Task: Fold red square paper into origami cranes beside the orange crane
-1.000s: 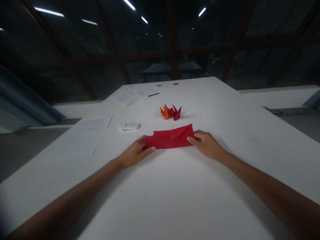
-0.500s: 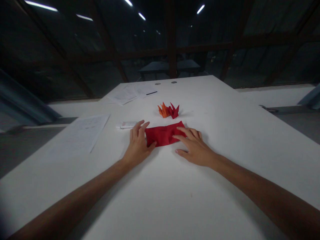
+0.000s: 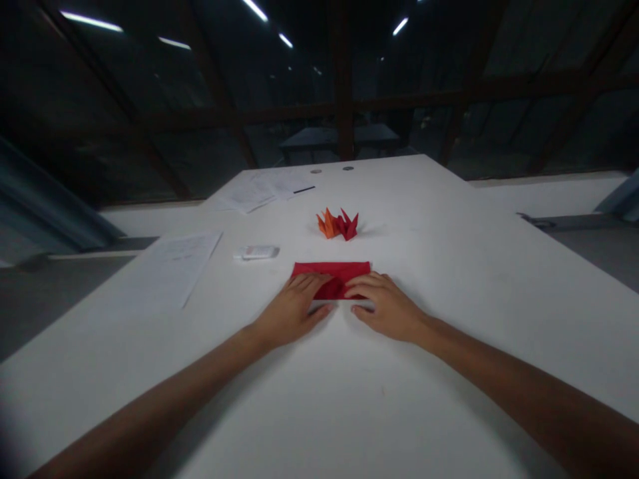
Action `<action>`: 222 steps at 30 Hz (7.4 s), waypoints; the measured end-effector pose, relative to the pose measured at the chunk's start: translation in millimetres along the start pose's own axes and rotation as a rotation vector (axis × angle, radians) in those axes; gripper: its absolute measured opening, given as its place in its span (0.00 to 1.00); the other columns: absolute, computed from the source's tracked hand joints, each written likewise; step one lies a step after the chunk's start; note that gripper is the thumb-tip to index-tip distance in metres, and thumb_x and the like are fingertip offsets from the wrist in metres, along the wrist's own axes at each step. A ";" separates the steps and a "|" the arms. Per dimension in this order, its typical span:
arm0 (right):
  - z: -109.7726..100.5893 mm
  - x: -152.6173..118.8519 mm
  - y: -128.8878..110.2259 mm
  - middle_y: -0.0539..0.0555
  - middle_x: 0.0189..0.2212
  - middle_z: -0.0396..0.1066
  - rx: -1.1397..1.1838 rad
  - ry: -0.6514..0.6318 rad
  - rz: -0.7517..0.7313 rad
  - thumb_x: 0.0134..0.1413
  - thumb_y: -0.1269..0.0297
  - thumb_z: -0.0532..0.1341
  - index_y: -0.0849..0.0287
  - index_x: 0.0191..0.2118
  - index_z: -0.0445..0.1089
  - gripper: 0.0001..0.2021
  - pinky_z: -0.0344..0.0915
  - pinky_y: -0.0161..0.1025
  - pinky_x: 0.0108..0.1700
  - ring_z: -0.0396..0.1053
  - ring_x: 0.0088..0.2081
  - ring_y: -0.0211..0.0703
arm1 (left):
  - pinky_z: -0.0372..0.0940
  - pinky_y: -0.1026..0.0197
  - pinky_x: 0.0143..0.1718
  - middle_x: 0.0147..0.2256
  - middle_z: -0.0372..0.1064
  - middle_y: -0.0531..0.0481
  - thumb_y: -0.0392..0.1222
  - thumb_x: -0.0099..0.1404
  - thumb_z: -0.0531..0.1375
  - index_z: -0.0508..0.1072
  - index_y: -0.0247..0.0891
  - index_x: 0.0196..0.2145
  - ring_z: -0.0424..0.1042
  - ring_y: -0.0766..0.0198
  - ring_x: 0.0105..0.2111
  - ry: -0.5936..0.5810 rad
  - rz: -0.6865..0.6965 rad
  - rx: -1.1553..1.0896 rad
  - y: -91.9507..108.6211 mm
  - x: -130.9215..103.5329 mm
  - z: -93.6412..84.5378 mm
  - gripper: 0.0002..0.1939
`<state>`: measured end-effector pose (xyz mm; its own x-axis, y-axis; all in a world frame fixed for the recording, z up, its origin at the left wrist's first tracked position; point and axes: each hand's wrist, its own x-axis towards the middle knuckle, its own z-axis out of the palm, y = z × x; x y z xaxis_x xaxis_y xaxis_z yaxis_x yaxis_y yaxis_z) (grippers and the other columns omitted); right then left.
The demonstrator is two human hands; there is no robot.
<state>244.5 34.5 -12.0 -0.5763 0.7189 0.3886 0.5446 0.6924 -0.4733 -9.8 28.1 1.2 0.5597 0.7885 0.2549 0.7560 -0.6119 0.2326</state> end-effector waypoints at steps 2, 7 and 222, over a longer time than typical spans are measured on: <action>-0.5 1.2 3.1 0.56 0.58 0.72 0.074 0.082 -0.031 0.56 0.74 0.63 0.52 0.48 0.74 0.16 0.63 0.56 0.61 0.68 0.58 0.51 | 0.61 0.44 0.63 0.59 0.70 0.41 0.49 0.72 0.57 0.65 0.39 0.63 0.66 0.48 0.60 0.036 -0.021 -0.026 1.2 2.8 1.4 0.25; -6.2 1.3 5.4 0.55 0.61 0.67 0.100 0.209 -0.051 0.48 0.83 0.57 0.50 0.50 0.73 0.26 0.64 0.56 0.62 0.64 0.61 0.51 | 0.63 0.44 0.60 0.55 0.73 0.44 0.45 0.73 0.56 0.71 0.40 0.56 0.70 0.50 0.56 0.056 -0.008 -0.075 -0.3 5.3 4.0 0.16; 12.8 4.9 -44.2 0.57 0.40 0.79 1.182 0.014 0.452 0.62 0.49 0.64 0.61 0.46 0.77 0.18 0.69 0.49 0.52 0.76 0.42 0.49 | 0.61 0.47 0.58 0.54 0.64 0.43 0.37 0.69 0.59 0.62 0.46 0.63 0.64 0.53 0.55 0.358 -0.203 -0.526 22.7 -18.8 5.3 0.26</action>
<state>209.8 6.6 0.8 -0.4710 0.8820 0.0134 -0.1886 -0.0859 -0.9783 -1.4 -0.3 -3.3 0.2077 0.8774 0.4325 0.5176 -0.4738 0.7125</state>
